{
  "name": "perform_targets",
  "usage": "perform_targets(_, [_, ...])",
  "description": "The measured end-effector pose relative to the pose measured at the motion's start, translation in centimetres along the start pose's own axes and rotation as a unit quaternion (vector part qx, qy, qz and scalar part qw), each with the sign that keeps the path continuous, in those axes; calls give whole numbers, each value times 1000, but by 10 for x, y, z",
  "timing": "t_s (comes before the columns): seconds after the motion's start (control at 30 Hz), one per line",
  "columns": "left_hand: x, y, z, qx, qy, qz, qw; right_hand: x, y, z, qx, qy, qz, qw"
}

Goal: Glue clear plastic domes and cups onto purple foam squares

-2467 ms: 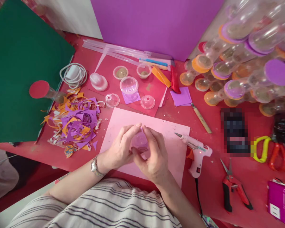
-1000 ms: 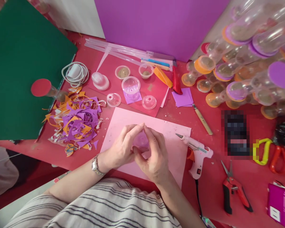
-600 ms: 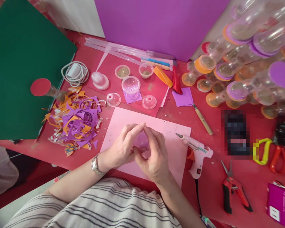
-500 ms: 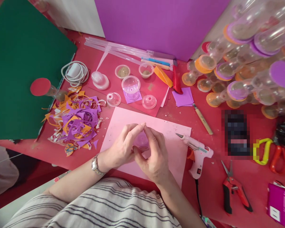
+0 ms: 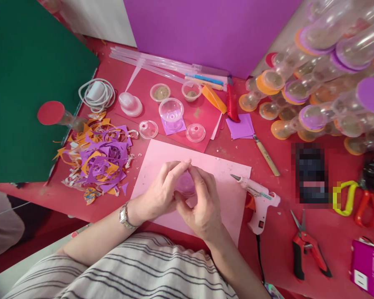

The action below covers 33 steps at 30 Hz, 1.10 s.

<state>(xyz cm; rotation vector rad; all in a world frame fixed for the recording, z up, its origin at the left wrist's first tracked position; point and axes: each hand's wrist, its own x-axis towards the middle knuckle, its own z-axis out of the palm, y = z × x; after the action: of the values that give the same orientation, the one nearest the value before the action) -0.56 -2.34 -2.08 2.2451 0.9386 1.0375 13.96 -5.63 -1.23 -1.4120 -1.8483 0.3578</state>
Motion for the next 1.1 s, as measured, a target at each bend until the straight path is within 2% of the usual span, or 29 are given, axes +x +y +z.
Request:
perform_targets(0.63, [-1, -3, 2, 20, -24, -20, 999, -1, 2, 0, 0, -5, 3, 1000])
perform_targets(0.93, [-2, -5, 5, 26, -6, -11, 1000, -2, 6, 2, 14, 1, -19, 1000])
perform_targets(1.1, [-2, -8, 4, -8, -2, 6, 1000, -1, 7, 2, 18, 12, -32, 999])
